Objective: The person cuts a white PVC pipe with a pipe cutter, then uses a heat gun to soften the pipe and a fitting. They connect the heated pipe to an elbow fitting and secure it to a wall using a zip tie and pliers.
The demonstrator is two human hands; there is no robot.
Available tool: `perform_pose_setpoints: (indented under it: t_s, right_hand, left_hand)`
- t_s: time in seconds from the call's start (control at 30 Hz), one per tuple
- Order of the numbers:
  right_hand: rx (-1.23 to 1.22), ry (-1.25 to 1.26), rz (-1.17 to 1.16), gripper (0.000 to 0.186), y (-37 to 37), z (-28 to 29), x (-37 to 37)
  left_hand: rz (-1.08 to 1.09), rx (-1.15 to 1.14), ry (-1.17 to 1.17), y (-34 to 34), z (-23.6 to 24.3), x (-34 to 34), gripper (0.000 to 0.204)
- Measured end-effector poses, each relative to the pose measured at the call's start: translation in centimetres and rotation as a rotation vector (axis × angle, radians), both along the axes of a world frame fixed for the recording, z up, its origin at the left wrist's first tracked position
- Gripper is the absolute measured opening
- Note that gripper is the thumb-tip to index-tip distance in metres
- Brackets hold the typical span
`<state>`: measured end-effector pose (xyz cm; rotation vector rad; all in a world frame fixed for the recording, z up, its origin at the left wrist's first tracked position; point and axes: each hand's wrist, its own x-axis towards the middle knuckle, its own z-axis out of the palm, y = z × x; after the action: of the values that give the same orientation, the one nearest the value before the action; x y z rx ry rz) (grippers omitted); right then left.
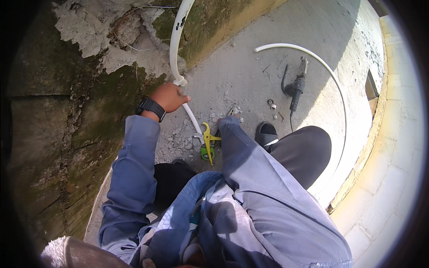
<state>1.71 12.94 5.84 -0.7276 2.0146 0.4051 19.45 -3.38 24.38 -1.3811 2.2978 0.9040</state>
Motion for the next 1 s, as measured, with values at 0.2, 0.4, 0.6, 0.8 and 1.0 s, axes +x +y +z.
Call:
perform_pose_setpoints:
  t_s: [0.2, 0.4, 0.6, 0.8, 1.0]
  right_hand:
    - [-0.074, -0.273, 0.216, 0.056, -0.4, 1.6, -3.0]
    - [-0.325, -0.336, 0.126, 0.075, -3.4, 3.6, -7.3]
    - [-0.588, -0.583, 0.113, 0.066, -7.7, 1.8, -9.1]
    - [-0.246, -1.096, -0.324, 0.066, -9.6, 0.9, -9.0]
    - [-0.402, -0.908, -0.394, 0.066, -9.3, 1.7, -7.3]
  left_hand:
    - [0.101, 0.01, -0.205, 0.1, -0.9, -3.8, 0.043]
    - [0.2, 0.032, -0.22, 1.9, -2.5, -3.5, 0.05]
    - [0.491, 0.193, -0.198, 9.4, -7.8, -1.5, 0.051]
    - [0.913, 0.384, 0.238, 14.2, -10.2, -8.3, 0.05]
    - [1.106, 0.424, 0.402, 13.5, -12.1, -13.4, 0.038]
